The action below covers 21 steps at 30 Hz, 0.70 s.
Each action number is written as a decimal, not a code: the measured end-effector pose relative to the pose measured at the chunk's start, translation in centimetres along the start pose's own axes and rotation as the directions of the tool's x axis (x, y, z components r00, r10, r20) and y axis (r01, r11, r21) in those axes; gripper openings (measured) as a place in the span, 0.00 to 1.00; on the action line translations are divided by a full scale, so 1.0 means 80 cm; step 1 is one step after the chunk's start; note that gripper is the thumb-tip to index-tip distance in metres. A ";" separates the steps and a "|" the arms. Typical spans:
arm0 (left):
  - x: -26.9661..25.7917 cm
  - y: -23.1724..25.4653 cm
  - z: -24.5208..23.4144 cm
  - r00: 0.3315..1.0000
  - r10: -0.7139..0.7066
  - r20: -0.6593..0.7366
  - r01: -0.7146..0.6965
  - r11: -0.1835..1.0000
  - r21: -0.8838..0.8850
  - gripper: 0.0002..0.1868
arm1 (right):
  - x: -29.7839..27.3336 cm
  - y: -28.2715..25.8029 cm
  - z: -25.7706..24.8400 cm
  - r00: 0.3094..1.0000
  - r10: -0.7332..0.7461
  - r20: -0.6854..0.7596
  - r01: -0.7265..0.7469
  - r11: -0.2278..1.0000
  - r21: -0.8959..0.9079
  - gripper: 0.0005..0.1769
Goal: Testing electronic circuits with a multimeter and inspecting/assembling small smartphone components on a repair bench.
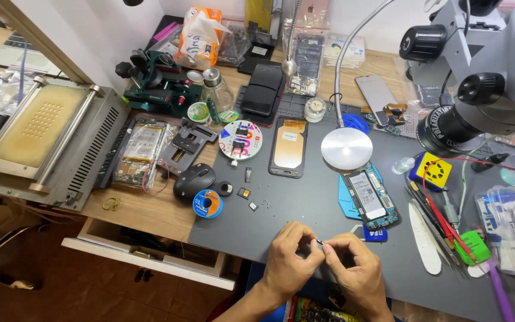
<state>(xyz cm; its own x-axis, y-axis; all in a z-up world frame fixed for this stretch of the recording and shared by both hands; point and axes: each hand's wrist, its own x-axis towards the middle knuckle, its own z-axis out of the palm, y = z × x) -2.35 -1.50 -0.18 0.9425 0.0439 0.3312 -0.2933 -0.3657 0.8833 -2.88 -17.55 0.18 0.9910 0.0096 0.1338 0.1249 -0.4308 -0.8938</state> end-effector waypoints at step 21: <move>-0.069 -0.084 -0.134 0.820 0.570 0.054 -0.505 0.676 0.536 0.13 | -0.004 -0.012 0.002 0.991 0.133 -0.013 -0.134 0.991 -0.028 0.06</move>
<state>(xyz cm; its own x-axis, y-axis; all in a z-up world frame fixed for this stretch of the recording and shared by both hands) -7.28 10.69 -4.36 0.6143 -0.2230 0.7569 -0.5890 -0.7679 0.2518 -3.28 -17.03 0.94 0.9981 -0.0594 0.0189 -0.0102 -0.4537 -0.8911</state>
